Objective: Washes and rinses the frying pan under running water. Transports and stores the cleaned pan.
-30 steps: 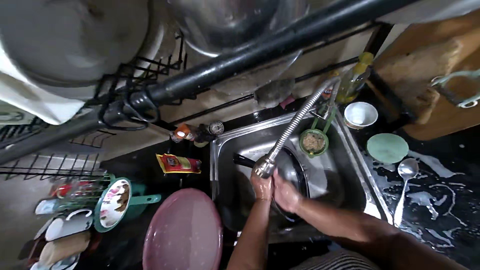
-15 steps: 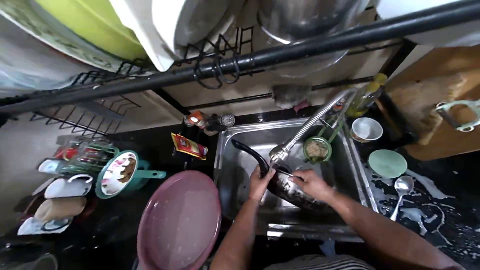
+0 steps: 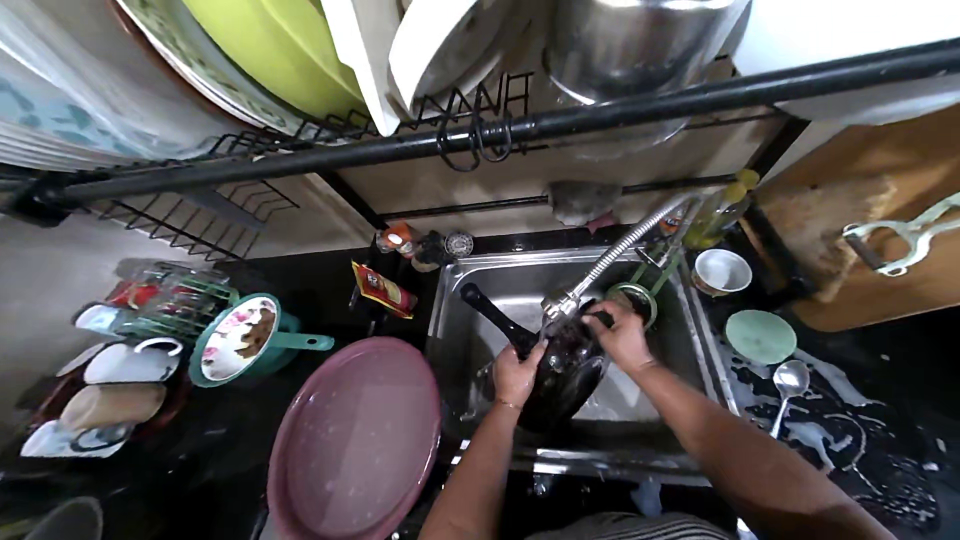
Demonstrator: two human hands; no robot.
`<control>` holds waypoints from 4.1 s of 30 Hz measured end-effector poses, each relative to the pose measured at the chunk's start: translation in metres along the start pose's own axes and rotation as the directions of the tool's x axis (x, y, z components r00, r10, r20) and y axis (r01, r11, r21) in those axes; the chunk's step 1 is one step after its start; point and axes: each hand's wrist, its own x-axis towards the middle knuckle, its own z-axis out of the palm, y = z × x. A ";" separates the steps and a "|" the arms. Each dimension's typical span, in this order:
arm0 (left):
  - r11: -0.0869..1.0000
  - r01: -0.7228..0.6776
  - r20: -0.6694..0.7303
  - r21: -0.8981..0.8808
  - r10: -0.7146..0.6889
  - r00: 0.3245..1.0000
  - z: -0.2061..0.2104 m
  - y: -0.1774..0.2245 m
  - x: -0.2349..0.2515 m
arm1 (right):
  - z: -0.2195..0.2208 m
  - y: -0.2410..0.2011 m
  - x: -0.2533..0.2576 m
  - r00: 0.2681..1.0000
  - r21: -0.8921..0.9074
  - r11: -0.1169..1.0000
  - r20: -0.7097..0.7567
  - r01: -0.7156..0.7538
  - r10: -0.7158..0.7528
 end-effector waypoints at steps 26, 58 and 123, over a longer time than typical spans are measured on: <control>0.980 0.048 -0.123 -0.191 -0.072 0.990 0.005 0.017 -0.017 | 0.024 0.029 0.036 0.856 0.261 0.819 0.242 -0.511 0.457; 0.967 0.040 -0.194 -0.253 -0.091 0.977 0.024 0.001 -0.019 | -0.051 0.052 0.068 0.915 -0.081 0.923 -0.187 -0.377 0.358; 0.943 -0.054 0.418 0.329 -0.094 0.903 0.025 0.042 -0.034 | -0.004 -0.112 0.010 0.865 0.768 0.629 0.390 -0.118 -0.315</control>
